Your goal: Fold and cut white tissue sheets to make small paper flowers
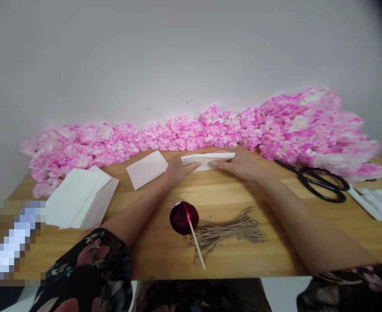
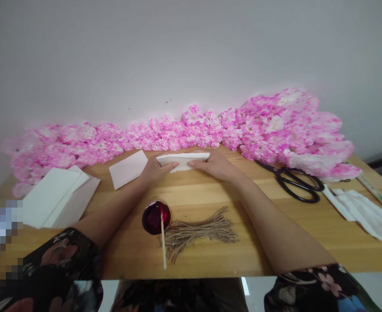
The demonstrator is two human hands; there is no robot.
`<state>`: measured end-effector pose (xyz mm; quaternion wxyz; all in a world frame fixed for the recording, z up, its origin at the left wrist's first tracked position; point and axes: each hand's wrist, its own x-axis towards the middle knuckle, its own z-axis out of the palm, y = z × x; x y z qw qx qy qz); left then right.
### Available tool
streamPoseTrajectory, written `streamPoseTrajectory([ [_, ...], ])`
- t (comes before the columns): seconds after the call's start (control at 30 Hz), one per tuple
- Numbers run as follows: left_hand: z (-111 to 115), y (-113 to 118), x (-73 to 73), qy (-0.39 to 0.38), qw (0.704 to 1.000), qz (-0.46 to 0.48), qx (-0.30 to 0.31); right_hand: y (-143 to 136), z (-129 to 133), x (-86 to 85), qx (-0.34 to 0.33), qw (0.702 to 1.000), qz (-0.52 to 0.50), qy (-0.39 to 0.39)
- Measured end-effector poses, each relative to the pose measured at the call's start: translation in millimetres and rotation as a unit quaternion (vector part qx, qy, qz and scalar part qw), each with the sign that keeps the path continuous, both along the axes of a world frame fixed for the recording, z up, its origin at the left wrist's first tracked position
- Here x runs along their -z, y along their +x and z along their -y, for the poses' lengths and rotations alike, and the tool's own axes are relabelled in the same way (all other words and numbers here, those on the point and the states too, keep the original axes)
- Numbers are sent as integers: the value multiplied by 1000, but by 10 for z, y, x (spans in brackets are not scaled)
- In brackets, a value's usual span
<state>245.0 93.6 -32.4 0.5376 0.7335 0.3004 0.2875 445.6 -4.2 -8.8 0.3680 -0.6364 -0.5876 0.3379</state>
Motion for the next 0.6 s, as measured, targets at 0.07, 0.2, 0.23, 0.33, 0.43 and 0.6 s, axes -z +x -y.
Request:
streamPoseTrajectory([
  [0.07, 6, 6, 3, -3, 1000, -2, 3, -15, 1, -10, 6, 1000, 5, 8],
  [0.2, 2, 14, 8, 15, 1000, 6, -1, -32, 9, -33, 3, 999, 22, 22],
  [0.23, -3, 14, 11, 22, 1000, 10, 0, -30, 10, -32, 1, 999, 25, 24],
  [0.33, -15, 10, 25, 26, 1000, 14, 7, -18, 13, -10, 1, 1000, 23, 16],
  [0.43, -15, 7, 35, 15, 1000, 5, 7, -9, 12, 29, 11, 1000, 18, -2],
  [0.6, -27, -16, -68, 49, 999, 7, 0, 15, 5, 70, 38, 999, 22, -1],
])
